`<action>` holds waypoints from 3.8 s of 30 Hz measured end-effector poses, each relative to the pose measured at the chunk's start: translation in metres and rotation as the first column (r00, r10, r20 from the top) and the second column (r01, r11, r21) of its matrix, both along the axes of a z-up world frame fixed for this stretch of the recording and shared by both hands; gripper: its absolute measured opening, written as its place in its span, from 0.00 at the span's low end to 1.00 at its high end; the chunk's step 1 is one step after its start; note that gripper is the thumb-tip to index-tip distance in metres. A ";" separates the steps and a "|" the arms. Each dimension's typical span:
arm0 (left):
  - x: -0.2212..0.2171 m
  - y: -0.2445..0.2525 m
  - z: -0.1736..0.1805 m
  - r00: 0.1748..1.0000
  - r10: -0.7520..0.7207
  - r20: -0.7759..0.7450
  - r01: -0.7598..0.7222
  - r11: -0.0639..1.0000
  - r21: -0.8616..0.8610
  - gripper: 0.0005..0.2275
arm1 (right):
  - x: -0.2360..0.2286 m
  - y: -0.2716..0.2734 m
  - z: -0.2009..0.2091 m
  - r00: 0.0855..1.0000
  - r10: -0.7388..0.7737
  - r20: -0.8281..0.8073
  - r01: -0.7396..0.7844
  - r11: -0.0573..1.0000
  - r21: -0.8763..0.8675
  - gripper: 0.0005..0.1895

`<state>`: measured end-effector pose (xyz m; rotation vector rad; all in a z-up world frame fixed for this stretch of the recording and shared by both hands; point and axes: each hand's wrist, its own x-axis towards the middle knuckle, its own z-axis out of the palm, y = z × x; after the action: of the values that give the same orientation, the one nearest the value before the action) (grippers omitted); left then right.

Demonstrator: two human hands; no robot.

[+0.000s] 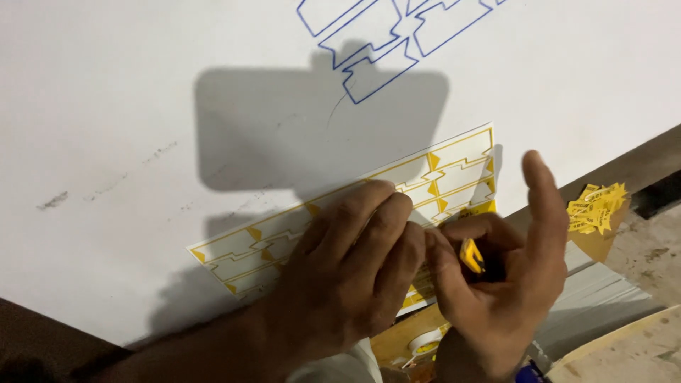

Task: Peeling individual labels from a printed sheet using a utility knife to assist, then sorting the peeled labels.

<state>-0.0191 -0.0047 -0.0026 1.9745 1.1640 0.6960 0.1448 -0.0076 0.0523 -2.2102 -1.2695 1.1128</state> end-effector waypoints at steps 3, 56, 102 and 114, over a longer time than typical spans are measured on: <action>0.000 0.014 0.003 0.999 0.051 -0.020 -0.049 0.995 0.090 0.08 | 0.006 -0.002 -0.001 0.990 0.134 0.048 -0.135 0.991 0.017 0.46; -0.035 -0.030 -0.001 0.997 0.070 0.009 -0.071 0.997 0.008 0.14 | 0.030 -0.031 0.023 0.751 0.597 0.282 -0.621 0.784 -0.007 0.20; -0.043 -0.013 -0.009 0.981 -0.178 0.077 0.172 0.982 0.072 0.15 | 0.024 -0.032 0.013 0.779 0.580 0.238 -0.599 0.801 0.011 0.22; -0.041 -0.016 -0.005 0.980 -0.186 0.078 0.188 0.982 -0.020 0.18 | 0.030 -0.041 0.018 0.647 0.688 0.330 -0.695 0.710 -0.118 0.24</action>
<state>-0.0599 -0.0208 -0.0075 1.9865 0.9246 0.6475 0.1747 -0.0488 0.0700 -1.9814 -2.4202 0.9221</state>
